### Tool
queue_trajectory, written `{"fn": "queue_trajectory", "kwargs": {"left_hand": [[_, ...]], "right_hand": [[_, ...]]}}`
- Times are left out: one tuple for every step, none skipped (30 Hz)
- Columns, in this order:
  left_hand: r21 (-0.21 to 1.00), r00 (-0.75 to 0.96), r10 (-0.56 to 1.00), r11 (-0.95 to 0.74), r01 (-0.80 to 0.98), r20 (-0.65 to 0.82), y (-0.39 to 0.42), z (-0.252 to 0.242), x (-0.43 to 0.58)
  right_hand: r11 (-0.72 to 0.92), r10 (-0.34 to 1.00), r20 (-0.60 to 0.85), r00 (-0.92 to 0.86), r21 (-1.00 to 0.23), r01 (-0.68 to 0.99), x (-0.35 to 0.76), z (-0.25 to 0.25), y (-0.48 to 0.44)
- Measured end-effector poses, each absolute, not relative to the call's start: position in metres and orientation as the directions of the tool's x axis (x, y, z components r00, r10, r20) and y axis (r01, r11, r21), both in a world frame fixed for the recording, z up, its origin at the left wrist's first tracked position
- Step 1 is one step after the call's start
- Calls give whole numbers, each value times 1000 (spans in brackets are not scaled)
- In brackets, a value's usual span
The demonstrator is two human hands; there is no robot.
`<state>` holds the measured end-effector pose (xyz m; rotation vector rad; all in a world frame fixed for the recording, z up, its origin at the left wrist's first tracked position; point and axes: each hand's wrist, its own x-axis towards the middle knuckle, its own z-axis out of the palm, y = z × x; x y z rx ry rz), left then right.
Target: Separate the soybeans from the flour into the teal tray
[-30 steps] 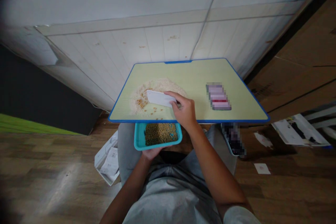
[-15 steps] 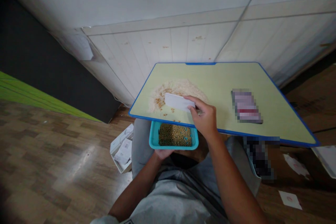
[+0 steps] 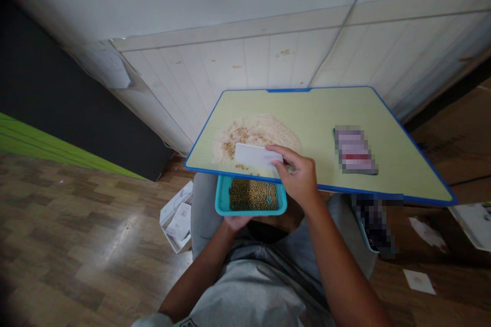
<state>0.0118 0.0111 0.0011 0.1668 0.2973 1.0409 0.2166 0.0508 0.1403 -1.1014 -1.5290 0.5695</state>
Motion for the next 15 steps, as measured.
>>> {"fn": "queue_trajectory", "kwargs": {"left_hand": [[273, 473, 867, 498, -823, -157, 12, 0, 12], [271, 474, 867, 499, -823, -154, 12, -1, 11], [268, 475, 866, 499, -824, -155, 12, -3, 11], [265, 476, 865, 502, -824, -158, 12, -4, 11], [262, 477, 863, 505, -823, -165, 11, -6, 10], [261, 475, 862, 506, -822, -176, 10, -6, 10], [264, 472, 861, 507, -820, -188, 9, -7, 9], [269, 468, 860, 509, -818, -203, 8, -6, 8], [276, 466, 857, 513, -813, -221, 7, -6, 8], [283, 465, 852, 520, -806, -240, 7, -5, 8], [288, 462, 849, 524, -802, -256, 6, -4, 7], [292, 458, 848, 524, -800, -267, 7, -3, 8], [293, 453, 848, 522, -801, -274, 8, -2, 8], [291, 450, 850, 520, -803, -276, 9, -2, 9], [287, 451, 851, 518, -805, -271, 10, -3, 9]], "right_hand": [[454, 867, 496, 47, -825, 338, 217, 140, 49], [459, 864, 502, 45, -821, 339, 217, 140, 48], [464, 861, 507, 41, -817, 341, 218, 140, 47], [468, 860, 510, 38, -815, 342, 218, 140, 45], [470, 859, 511, 35, -813, 343, 218, 141, 45], [471, 859, 512, 32, -812, 345, 218, 141, 44], [473, 858, 514, 29, -810, 348, 217, 142, 43], [477, 855, 517, 27, -806, 350, 217, 142, 43], [482, 853, 521, 21, -803, 352, 216, 143, 43], [487, 851, 525, 14, -799, 353, 216, 144, 43], [491, 850, 527, 7, -797, 353, 215, 144, 43], [494, 850, 527, -1, -796, 351, 215, 145, 42], [495, 851, 526, -9, -795, 350, 214, 145, 42], [496, 851, 524, -16, -794, 351, 214, 146, 42], [497, 851, 525, -21, -793, 352, 214, 146, 41]]}}
